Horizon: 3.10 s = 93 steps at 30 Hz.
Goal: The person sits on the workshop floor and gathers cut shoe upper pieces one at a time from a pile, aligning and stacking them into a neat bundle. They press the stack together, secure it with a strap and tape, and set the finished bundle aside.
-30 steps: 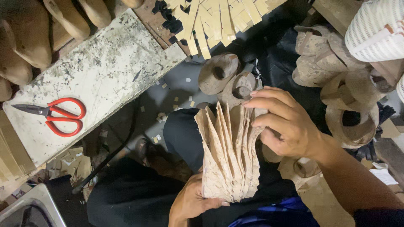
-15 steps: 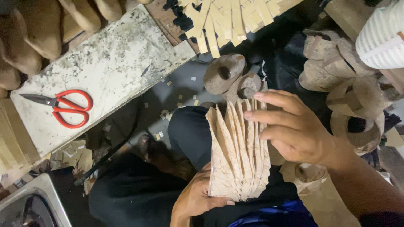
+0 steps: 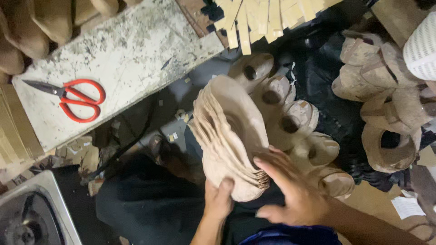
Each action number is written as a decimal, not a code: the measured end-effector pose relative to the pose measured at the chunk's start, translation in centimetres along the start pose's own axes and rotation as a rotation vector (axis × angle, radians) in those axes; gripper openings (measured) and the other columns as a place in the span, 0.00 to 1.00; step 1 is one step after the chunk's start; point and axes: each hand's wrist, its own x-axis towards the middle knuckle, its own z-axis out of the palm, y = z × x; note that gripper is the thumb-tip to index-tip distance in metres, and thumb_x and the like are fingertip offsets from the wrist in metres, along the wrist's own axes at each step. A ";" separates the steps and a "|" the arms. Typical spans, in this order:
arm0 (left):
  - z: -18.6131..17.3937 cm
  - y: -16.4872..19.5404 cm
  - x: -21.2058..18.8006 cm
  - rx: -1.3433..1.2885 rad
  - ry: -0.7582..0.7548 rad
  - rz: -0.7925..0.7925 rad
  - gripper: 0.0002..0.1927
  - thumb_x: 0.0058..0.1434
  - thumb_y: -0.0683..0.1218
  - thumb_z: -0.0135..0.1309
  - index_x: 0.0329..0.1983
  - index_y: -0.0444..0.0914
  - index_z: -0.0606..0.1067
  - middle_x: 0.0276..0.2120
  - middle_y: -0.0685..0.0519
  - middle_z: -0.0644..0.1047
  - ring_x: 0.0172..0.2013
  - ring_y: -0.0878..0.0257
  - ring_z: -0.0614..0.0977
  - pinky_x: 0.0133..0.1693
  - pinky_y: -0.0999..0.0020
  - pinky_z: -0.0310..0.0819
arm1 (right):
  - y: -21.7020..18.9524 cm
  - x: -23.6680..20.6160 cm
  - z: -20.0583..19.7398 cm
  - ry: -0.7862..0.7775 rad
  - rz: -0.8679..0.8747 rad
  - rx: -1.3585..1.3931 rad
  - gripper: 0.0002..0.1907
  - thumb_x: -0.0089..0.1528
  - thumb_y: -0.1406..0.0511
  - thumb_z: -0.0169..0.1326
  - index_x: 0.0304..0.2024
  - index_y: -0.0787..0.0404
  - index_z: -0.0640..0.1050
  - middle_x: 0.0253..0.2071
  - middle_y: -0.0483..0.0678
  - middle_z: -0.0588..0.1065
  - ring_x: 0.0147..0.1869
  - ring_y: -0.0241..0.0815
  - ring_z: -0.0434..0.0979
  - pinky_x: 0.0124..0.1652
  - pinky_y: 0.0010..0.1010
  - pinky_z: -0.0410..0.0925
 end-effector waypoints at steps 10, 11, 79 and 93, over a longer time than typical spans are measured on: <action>4.8 -0.2 1.5 -0.023 -0.077 -0.135 0.33 0.70 0.58 0.55 0.66 0.28 0.70 0.58 0.45 0.77 0.57 0.59 0.78 0.59 0.63 0.73 | 1.2 0.8 -0.9 0.013 0.167 -0.063 0.35 0.47 0.59 0.72 0.52 0.67 0.74 0.56 0.55 0.74 0.55 0.47 0.79 0.51 0.33 0.71; 4.9 0.2 1.8 -0.020 -0.097 -0.128 0.32 0.71 0.58 0.54 0.66 0.28 0.70 0.57 0.46 0.78 0.57 0.60 0.78 0.59 0.64 0.74 | 1.2 1.2 -1.0 -0.018 0.169 -0.064 0.31 0.47 0.61 0.72 0.49 0.67 0.76 0.53 0.54 0.76 0.52 0.45 0.80 0.48 0.32 0.72; -8.2 8.3 20.0 1.378 -0.270 0.236 0.15 0.64 0.54 0.58 0.42 0.38 0.81 0.47 0.45 0.81 0.52 0.45 0.79 0.55 0.52 0.70 | 27.3 -9.8 10.6 -0.389 0.839 -0.394 0.22 0.61 0.58 0.58 0.57 0.57 0.76 0.53 0.55 0.77 0.57 0.54 0.76 0.54 0.44 0.69; 1.9 4.8 16.7 1.233 -0.411 0.598 0.12 0.67 0.48 0.60 0.47 0.36 0.79 0.51 0.44 0.81 0.53 0.46 0.80 0.56 0.54 0.73 | 27.0 -19.0 10.3 0.207 0.798 -0.447 0.37 0.60 0.62 0.58 0.70 0.61 0.62 0.61 0.64 0.69 0.61 0.67 0.70 0.56 0.48 0.66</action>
